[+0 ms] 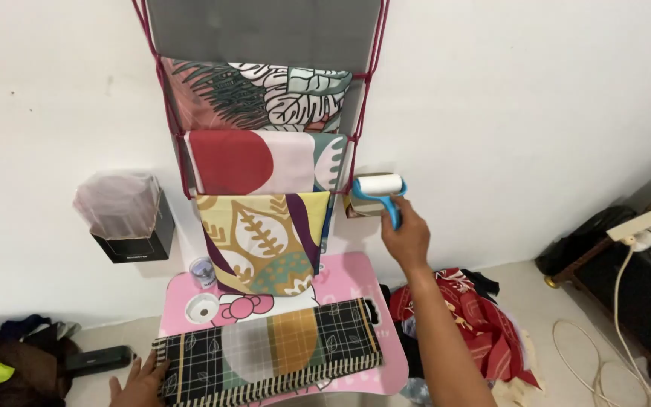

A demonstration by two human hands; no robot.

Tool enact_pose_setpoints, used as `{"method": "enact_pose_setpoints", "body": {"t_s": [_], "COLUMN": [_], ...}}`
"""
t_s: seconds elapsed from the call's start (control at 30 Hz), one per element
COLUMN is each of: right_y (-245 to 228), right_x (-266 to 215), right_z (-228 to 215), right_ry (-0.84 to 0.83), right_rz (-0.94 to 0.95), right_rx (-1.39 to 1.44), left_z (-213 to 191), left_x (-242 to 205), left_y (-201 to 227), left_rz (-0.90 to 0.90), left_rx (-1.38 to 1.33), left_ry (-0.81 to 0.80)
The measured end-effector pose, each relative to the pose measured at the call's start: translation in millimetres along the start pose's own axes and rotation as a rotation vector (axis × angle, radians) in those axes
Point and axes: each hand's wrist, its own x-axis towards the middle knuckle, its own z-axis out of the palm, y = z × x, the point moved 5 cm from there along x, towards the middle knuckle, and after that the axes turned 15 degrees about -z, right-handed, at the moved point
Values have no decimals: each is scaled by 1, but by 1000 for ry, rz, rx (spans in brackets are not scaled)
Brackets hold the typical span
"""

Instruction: The person is using a lint roller to remove debris from a small piece of checkered fabric placed on a low table.

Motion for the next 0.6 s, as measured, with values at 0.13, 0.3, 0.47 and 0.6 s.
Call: {"method": "enact_pose_setpoints", "body": {"t_s": [0.13, 0.3, 0.47, 0.6], "right_y": [8, 16, 12, 14], "right_x": [-9, -15, -15, -18], "right_z": [22, 30, 23, 26], "right_ry": [-28, -35, -7, -22], "right_rz": [31, 30, 17, -17], "right_rx": [-55, -69, -48, -96], "left_z": [-3, -4, 0, 12], "left_x": [-16, -38, -44, -34], "left_y": [0, 4, 1, 0], "left_rz": [0, 55, 88, 135], "left_rx": [23, 10, -17, -1], "left_ry": [54, 79, 153, 323]}}
